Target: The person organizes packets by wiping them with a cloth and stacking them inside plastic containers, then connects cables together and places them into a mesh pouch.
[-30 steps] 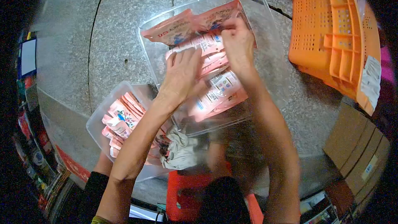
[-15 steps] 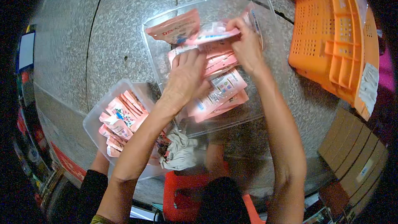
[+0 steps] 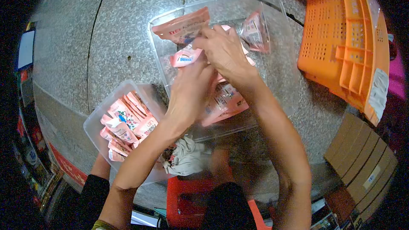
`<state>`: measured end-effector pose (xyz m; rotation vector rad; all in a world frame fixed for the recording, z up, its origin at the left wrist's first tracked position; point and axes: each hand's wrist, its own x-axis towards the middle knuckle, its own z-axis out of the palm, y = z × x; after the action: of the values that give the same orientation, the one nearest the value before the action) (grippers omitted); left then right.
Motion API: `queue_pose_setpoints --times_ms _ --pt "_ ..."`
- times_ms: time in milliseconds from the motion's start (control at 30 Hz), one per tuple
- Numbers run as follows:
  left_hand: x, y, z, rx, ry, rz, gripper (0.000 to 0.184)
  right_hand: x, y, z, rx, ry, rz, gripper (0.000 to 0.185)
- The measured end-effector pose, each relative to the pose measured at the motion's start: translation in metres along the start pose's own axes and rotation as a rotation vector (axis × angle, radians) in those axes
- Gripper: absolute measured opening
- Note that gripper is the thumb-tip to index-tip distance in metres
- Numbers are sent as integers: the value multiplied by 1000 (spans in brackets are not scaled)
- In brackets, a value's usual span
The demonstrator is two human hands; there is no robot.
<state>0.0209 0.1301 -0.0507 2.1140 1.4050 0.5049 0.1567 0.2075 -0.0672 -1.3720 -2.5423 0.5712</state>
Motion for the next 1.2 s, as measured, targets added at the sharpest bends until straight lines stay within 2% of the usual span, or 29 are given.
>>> queue_pose_setpoints --times_ms 67,167,200,267,333,367,400,533,633,733,867,967,1033,1067,1133,1167,1200 --pt "0 4 -13 -26 58 21 43 -2 -2 -7 32 9 18 19" --pt "14 -2 -18 145 384 94 38 -1 -5 -10 151 -59 75 19" --pt "19 -3 -19 219 377 33 31 0 1 -5 159 -61 76 21" --pt "23 -19 -13 269 171 -37 29 0 16 10 179 -64 80 27" --pt "26 -25 -10 354 2 -70 24 -4 21 3 51 13 59 36" --pt "28 -26 -8 361 7 -79 22 -7 25 -1 -13 51 48 41" --pt "30 -26 -5 368 11 -87 21 -9 37 -3 -61 -7 52 53" --pt "47 -33 5 387 -6 -174 18 -5 70 -1 14 -109 99 61" --pt "56 -37 2 326 -175 -233 20 2 71 10 171 -164 92 62" --pt "61 -45 0 319 -233 -181 25 11 60 3 89 -419 304 50" --pt "67 -33 -2 360 -368 -242 20 9 60 6 49 -559 467 34" --pt "69 -32 1 349 -458 -234 25 11 48 -5 58 -630 494 40" --pt "69 -33 -2 313 -513 -190 34 2 56 4 114 -568 373 46" --pt "66 -36 4 309 -444 -164 39 -3 64 7 142 -535 312 50" --pt "54 -44 23 300 -303 -113 49 -16 61 0 88 -298 162 57" --pt "50 -46 29 286 -310 -144 52 -22 58 -4 60 -181 88 61" --pt "46 -45 31 271 -319 -174 55 -16 48 -21 207 -219 177 63"
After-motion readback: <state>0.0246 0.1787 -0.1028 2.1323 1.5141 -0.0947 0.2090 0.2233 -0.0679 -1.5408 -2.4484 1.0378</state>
